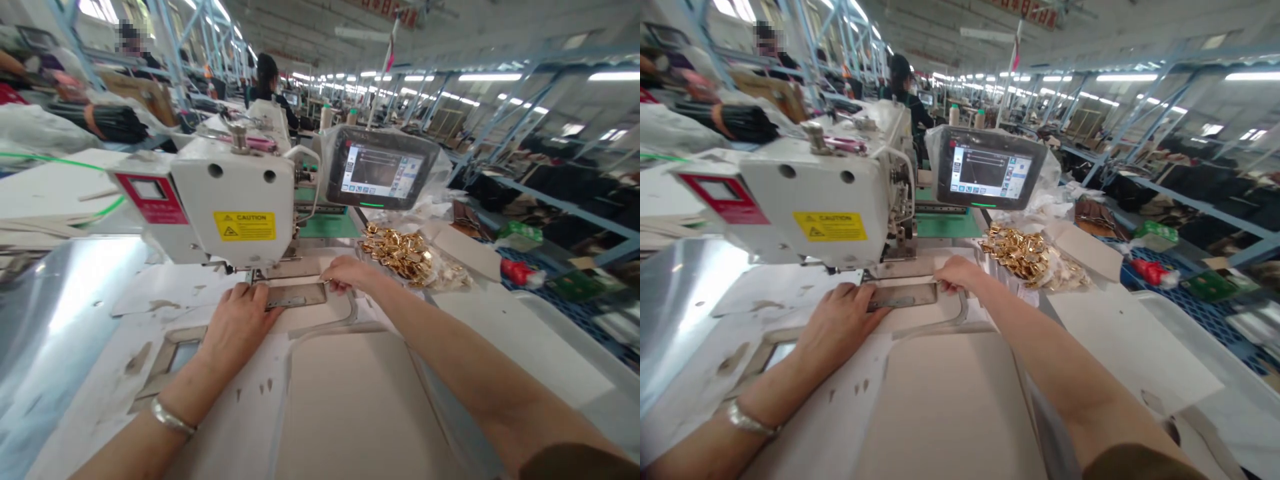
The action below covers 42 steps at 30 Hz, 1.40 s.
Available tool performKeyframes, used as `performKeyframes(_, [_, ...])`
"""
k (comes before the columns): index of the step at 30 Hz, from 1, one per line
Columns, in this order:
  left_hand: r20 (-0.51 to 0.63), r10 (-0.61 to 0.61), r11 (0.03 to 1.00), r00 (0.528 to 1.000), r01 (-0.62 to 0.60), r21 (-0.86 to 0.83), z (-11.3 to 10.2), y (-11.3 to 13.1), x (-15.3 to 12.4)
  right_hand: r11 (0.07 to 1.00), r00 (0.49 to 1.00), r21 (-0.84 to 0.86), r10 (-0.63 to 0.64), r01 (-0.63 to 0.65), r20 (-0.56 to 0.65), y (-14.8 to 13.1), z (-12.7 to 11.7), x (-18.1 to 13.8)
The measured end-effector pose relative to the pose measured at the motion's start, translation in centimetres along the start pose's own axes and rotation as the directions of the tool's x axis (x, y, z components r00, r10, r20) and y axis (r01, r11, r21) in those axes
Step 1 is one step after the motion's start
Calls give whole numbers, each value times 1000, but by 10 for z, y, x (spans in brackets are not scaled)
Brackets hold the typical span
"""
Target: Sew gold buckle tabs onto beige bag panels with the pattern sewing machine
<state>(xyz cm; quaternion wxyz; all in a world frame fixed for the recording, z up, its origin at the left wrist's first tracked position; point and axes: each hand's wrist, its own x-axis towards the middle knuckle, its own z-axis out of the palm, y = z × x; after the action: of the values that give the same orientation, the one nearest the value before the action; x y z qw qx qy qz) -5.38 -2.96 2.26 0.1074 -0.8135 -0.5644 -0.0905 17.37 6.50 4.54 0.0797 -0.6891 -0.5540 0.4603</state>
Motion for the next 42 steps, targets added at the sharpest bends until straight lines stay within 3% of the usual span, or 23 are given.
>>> performKeyframes(10, [67,-44,999,997,42,24,-4,-41,-16,1000,997,13,-24,23,67,-29,31,0])
performKeyframes(25, [49,-75,997,996,73,34,-5,-92,-34,998,991,23,-64,62,115,-69,72,8])
performKeyframes(42, [75,32,999,997,-29,-42,-1,-47,-10,999,996,41,2,-6,86,-31,19,5])
